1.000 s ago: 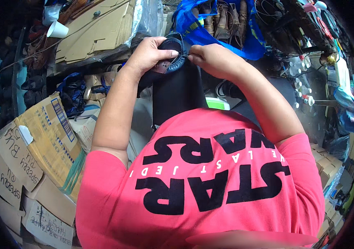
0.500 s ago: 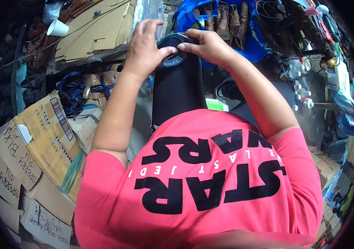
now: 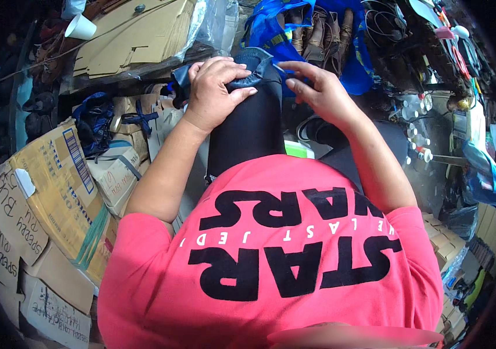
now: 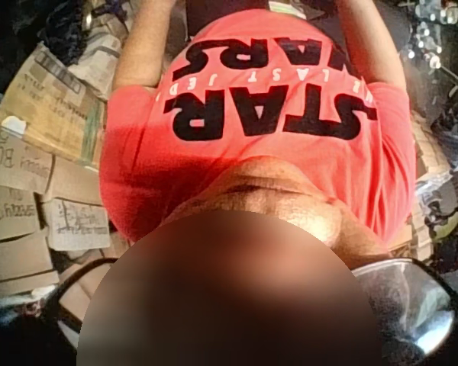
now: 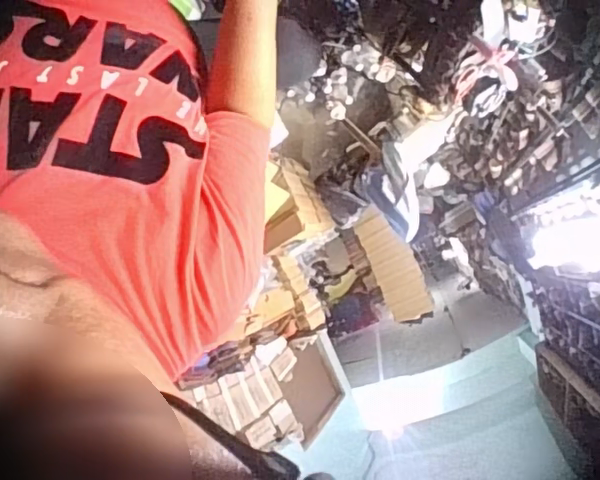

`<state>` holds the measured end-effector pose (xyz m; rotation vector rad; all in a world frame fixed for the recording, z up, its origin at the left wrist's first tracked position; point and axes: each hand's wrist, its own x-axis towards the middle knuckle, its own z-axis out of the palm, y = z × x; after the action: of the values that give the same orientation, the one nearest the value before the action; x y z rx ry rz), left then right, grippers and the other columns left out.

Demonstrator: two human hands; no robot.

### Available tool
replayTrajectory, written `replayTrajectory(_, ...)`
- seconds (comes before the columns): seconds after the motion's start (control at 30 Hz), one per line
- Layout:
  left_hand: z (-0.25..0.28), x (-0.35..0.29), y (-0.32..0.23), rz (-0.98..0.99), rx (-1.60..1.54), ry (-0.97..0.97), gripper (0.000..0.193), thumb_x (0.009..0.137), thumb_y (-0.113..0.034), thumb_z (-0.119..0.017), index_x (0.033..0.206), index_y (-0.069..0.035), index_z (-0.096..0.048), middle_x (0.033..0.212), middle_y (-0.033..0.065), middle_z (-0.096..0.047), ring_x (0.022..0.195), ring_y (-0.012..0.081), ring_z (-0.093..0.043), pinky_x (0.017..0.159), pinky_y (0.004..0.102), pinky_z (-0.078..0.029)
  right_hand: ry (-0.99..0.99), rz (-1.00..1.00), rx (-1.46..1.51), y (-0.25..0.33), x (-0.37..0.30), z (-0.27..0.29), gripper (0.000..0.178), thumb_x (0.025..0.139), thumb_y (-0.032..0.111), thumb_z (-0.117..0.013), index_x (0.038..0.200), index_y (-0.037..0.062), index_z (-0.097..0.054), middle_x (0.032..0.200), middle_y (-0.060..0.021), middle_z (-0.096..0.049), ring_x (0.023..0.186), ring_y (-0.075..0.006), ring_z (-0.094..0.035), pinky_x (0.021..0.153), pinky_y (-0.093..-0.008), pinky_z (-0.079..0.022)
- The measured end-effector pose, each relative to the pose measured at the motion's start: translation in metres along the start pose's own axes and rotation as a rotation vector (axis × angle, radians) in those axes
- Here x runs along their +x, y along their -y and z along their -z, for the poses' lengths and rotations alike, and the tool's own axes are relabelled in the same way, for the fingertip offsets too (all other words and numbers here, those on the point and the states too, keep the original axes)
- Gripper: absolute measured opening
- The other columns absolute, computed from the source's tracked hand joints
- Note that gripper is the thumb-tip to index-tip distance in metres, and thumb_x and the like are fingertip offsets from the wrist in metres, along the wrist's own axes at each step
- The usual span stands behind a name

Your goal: The recorder uses a needle and thread to manually stitch components of a shoe upper.

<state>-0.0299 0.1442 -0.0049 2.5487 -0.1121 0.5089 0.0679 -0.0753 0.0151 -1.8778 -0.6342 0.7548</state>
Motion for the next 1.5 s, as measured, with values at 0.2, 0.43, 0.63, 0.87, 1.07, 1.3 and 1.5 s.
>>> replayTrajectory(0.2, -0.002, 0.001, -0.004, -0.007, -0.003, 0.009, 0.032, 0.06, -0.021, -0.081, 0.089, -0.013, -0.07, 0.101, 0.0008, -0.068, 0.107, 0.0216, -0.057, 0.094, 0.0401, -0.032, -0.041, 0.163, -0.094, 0.006, -0.003, -0.012, 0.024, 0.08, 0.014, -0.069, 0.101, 0.0035, -0.065, 0.089, -0.0152, -0.067, 0.079, -0.02, -0.065, 0.072, -0.0305, -0.05)
replayTrajectory(0.43, -0.002, -0.001, -0.004, -0.002, 0.014, 0.007, 0.033, 0.059, -0.02, -0.081, 0.09, -0.013, -0.07, 0.1, 0.0003, -0.068, 0.108, 0.0212, -0.057, 0.095, 0.0404, -0.031, -0.003, 0.157, -0.176, 0.01, 0.003, -0.013, 0.025, 0.08, 0.017, -0.068, 0.101, 0.0033, -0.066, 0.09, -0.0175, -0.067, 0.081, -0.0254, -0.068, 0.072, -0.032, -0.052)
replayTrajectory(0.63, -0.002, 0.001, -0.005, -0.007, -0.004, 0.006, 0.034, 0.059, -0.02, -0.082, 0.09, -0.013, -0.07, 0.1, 0.0003, -0.068, 0.108, 0.0213, -0.057, 0.095, 0.0397, -0.031, 0.036, 0.12, -0.215, 0.016, 0.008, -0.009, 0.025, 0.081, 0.018, -0.067, 0.102, 0.0045, -0.067, 0.087, -0.0167, -0.068, 0.078, -0.0244, -0.068, 0.071, -0.032, -0.052)
replayTrajectory(0.87, -0.005, 0.001, -0.003, -0.003, -0.01, -0.005, 0.034, 0.058, -0.02, -0.082, 0.09, -0.013, -0.07, 0.099, 0.0001, -0.068, 0.108, 0.021, -0.057, 0.095, 0.0395, -0.031, 0.078, 0.02, -0.229, 0.016, 0.012, -0.007, 0.025, 0.08, 0.019, -0.067, 0.102, 0.0052, -0.067, 0.086, -0.0163, -0.068, 0.078, -0.0249, -0.067, 0.071, -0.032, -0.051)
replayTrajectory(1.07, -0.008, 0.001, 0.0, 0.026, -0.048, -0.035, 0.033, 0.058, -0.02, -0.082, 0.088, -0.013, -0.07, 0.097, 0.0008, -0.068, 0.105, 0.0213, -0.058, 0.094, 0.0387, -0.033, -0.104, 0.182, -0.192, -0.001, 0.009, -0.027, 0.022, 0.079, 0.017, -0.068, 0.097, 0.0055, -0.066, 0.086, -0.0168, -0.066, 0.079, -0.0302, -0.064, 0.071, -0.0347, -0.05)
replayTrajectory(1.3, -0.011, 0.003, 0.001, 0.043, -0.06, -0.065, 0.032, 0.058, -0.019, -0.083, 0.086, -0.012, -0.07, 0.093, 0.0031, -0.068, 0.101, 0.0213, -0.06, 0.091, 0.0373, -0.036, -0.207, 0.242, -0.089, -0.014, 0.008, -0.044, 0.021, 0.08, 0.015, -0.068, 0.097, 0.0047, -0.062, 0.087, -0.0142, -0.065, 0.08, -0.026, -0.064, 0.07, -0.0334, -0.049)
replayTrajectory(1.5, -0.011, 0.004, 0.001, 0.052, -0.066, -0.07, 0.032, 0.057, -0.019, -0.083, 0.085, -0.011, -0.069, 0.093, 0.0037, -0.068, 0.1, 0.0215, -0.06, 0.09, 0.0371, -0.036, -0.046, -0.08, 0.479, -0.017, 0.009, -0.049, 0.024, 0.082, 0.012, -0.068, 0.102, 0.0046, -0.06, 0.084, -0.0111, -0.062, 0.075, -0.0209, -0.062, 0.066, -0.0332, -0.049)
